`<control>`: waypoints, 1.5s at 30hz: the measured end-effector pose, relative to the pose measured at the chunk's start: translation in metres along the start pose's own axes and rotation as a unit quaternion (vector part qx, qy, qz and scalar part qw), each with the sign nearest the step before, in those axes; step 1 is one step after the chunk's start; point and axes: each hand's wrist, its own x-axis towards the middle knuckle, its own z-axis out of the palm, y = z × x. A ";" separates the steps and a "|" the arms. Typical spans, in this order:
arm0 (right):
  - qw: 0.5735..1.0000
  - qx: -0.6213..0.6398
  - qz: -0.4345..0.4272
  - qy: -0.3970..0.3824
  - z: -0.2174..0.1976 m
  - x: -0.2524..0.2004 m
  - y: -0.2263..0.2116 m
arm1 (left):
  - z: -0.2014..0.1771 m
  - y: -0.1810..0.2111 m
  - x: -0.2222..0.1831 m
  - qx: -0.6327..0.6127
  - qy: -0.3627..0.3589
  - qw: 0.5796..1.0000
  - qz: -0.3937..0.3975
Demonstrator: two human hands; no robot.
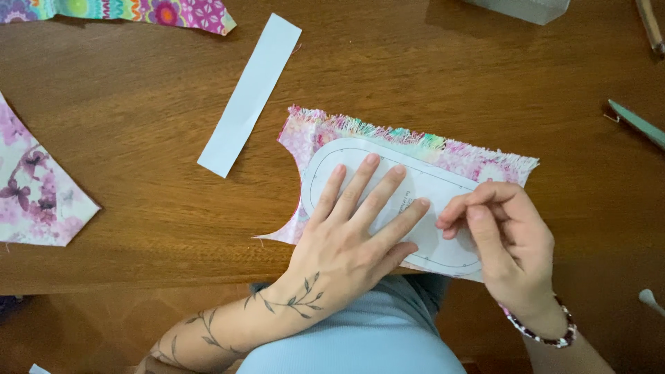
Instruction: Pinning a paper pattern to fabric and cutting out the shape with scissors
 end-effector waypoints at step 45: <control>0.894 -0.414 -0.149 -0.085 -0.003 0.048 -0.049 | 0.000 -0.002 0.001 0.010 0.020 1.000 0.008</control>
